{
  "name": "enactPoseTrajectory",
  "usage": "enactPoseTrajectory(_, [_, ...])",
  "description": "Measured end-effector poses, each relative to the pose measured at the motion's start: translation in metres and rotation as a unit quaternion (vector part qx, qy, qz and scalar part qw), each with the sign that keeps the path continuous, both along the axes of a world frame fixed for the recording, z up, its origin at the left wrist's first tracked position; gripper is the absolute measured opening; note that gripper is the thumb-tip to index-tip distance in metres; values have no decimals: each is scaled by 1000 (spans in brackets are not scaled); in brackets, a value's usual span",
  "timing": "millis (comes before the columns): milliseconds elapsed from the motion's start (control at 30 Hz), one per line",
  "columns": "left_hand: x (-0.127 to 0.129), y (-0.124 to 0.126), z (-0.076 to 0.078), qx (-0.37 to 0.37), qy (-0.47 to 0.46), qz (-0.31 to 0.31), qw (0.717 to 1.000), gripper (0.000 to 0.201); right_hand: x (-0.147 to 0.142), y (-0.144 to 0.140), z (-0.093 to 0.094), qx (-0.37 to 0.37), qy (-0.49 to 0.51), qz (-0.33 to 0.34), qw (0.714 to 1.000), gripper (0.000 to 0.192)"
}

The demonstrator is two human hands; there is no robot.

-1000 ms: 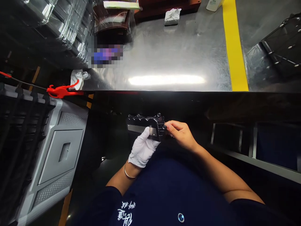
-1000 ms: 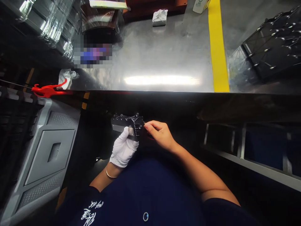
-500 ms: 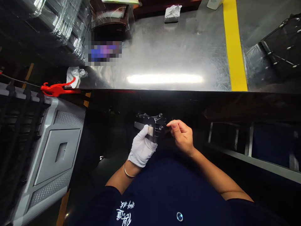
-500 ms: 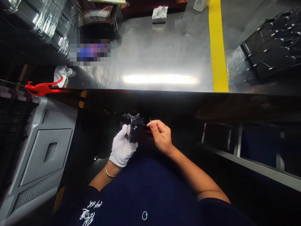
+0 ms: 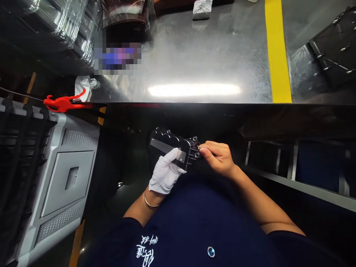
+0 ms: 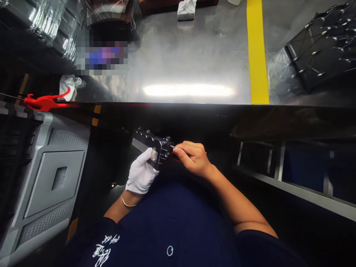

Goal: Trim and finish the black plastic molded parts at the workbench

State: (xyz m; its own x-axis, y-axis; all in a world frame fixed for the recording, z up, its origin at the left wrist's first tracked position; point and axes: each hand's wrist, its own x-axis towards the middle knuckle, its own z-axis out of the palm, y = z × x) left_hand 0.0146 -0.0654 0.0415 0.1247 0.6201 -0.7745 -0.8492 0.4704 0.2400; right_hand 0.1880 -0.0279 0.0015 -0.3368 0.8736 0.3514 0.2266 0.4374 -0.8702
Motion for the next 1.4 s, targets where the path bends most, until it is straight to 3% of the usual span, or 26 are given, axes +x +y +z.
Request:
enactPoseTrajectory(233, [6,-2,-1,53,44,-37,997,16,-1,-2,-10,4,29,-38,999,28])
enactPoseTrajectory(333, [6,-7,0,45,46,-36,997,13,-3,3,-27,-72,35,-106,991,40])
enactPoseTrajectory(467, [8,-17,2,70,58,-61,994,11,1,9,-45,-193,53,-209,957,54])
enactPoseTrajectory(567, [8,-15,-1,55,74,-48,995,9,3,1,-40,-182,60,-158,969,48])
enactPoseTrajectory(700, [8,-4,-4,36,69,27,997,23,-2,-10,-21,-83,66,-78,991,42])
enactPoseTrajectory(867, [10,-6,-6,71,48,5,996,23,-8,-7,-13,-25,78,-47,995,31])
enactPoseTrajectory(1100, [9,-9,-10,91,55,-28,994,16,-9,-5,-18,-21,82,-56,995,26])
enactPoseTrajectory(1267, [7,-1,-12,43,78,-18,996,17,-15,-7,-23,-29,73,-93,993,30])
enactPoseTrajectory(1400, [3,2,-13,5,35,-33,999,22,-20,-4,-34,-80,64,-100,990,40])
